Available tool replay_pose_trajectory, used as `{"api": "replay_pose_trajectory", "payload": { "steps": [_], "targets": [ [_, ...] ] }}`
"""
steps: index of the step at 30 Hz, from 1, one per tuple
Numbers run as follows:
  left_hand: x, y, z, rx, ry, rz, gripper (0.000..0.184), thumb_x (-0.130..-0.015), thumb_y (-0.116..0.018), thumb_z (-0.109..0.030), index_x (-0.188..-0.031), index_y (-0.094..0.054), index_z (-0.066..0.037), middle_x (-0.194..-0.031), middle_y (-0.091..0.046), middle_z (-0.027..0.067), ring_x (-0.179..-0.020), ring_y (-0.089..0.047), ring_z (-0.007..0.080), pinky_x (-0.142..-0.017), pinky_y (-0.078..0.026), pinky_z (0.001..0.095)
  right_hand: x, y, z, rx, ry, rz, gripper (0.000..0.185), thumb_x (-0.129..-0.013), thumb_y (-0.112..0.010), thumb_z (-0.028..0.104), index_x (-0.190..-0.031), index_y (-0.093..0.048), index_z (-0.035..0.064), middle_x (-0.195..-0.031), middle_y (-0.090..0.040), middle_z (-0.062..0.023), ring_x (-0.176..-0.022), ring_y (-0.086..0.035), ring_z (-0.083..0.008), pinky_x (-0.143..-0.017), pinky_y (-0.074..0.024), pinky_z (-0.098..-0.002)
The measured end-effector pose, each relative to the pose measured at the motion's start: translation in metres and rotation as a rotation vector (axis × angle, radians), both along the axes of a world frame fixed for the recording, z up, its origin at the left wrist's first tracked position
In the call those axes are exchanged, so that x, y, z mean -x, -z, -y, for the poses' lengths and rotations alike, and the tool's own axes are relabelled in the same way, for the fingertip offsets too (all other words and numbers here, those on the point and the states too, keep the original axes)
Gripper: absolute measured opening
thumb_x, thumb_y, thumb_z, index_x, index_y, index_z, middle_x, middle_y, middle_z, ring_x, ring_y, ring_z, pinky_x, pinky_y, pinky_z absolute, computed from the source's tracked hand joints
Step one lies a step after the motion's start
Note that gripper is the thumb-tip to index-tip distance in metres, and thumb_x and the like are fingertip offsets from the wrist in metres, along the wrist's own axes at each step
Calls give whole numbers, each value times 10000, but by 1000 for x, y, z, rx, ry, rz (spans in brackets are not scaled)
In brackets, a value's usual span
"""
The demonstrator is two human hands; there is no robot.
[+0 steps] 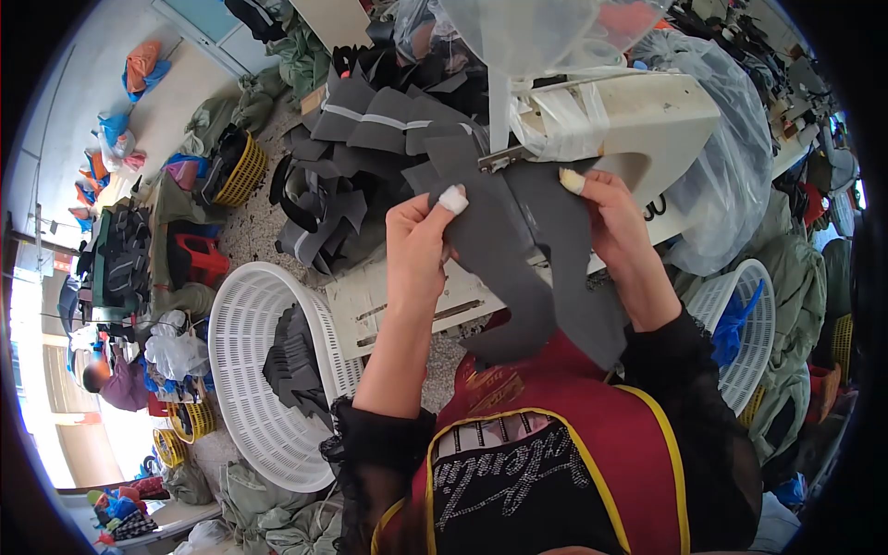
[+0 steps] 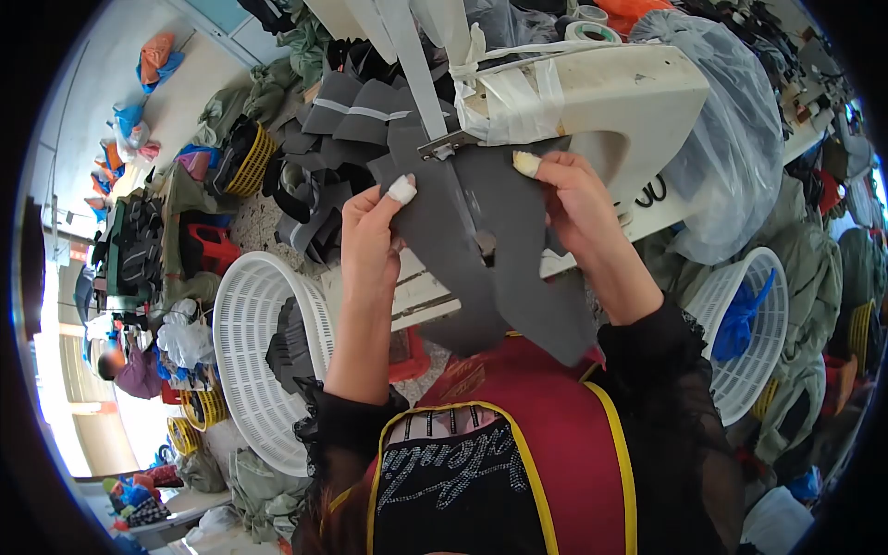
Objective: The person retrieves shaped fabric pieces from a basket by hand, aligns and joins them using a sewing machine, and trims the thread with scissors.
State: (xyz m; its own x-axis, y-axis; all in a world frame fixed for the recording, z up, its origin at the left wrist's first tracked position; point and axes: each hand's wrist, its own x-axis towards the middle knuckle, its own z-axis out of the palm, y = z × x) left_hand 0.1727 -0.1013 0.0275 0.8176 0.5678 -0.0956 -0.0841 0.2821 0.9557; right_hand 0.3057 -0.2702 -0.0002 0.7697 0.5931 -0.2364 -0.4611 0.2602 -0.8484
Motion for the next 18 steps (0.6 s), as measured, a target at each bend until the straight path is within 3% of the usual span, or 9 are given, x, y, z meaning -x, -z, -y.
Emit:
{"api": "replay_pose_trajectory", "payload": {
  "steps": [3, 6, 13, 16, 17, 18],
  "targets": [
    [8, 0, 4, -73, 2, -56, 231, -806, -632, -200, -718, -620, 14, -575, -574, 19, -421, -466, 47, -379, -334, 185, 7, -18, 2, 60, -65, 68, 153, -806, -584, 178, -734, -577, 43, -586, -560, -19, -421, -484, -88, -397, -352, -207],
    [27, 5, 23, 0, 140, -83, 183, -775, -675, -158, -726, -614, 7, -560, -545, -1, -424, -453, 45, -392, -340, 189, 19, -24, 26, 224, -376, 275, 195, -801, -604, 212, -697, -580, 49, -582, -551, -3, -468, -488, -66, -443, -351, -186],
    [16, 8, 11, -172, 150, -74, 205, -766, -681, -158, -667, -610, 7, -510, -509, -13, -423, -423, 26, -394, -285, 176, -3, -18, 22, 183, -396, 277, 182, -779, -629, 237, -678, -589, 90, -614, -523, 51, -582, -474, -17, -528, -329, -160],
    [-2, 11, -5, -163, 128, -28, 244, -765, -679, -157, -604, -575, -7, -487, -482, -24, -410, -402, 23, -386, -265, 189, -25, -2, 2, 163, -289, 307, 131, -765, -642, 206, -801, -628, 82, -678, -562, 53, -613, -494, -23, -552, -353, -163],
    [-6, 14, -13, -176, 125, -26, 253, -766, -678, -157, -593, -566, -10, -484, -477, -27, -410, -399, 24, -386, -267, 194, -29, 3, -4, 166, -242, 315, 145, -762, -646, 200, -837, -634, 76, -694, -572, 51, -615, -499, -27, -559, -363, -167],
    [-10, 13, -16, -152, 117, -46, 268, -762, -679, -150, -573, -540, -22, -493, -480, -27, -422, -406, 29, -386, -276, 209, -34, 9, -7, 144, -182, 314, 255, -749, -660, 179, -970, -613, 60, -803, -599, 21, -669, -523, -57, -591, -395, -195]
  ]
}}
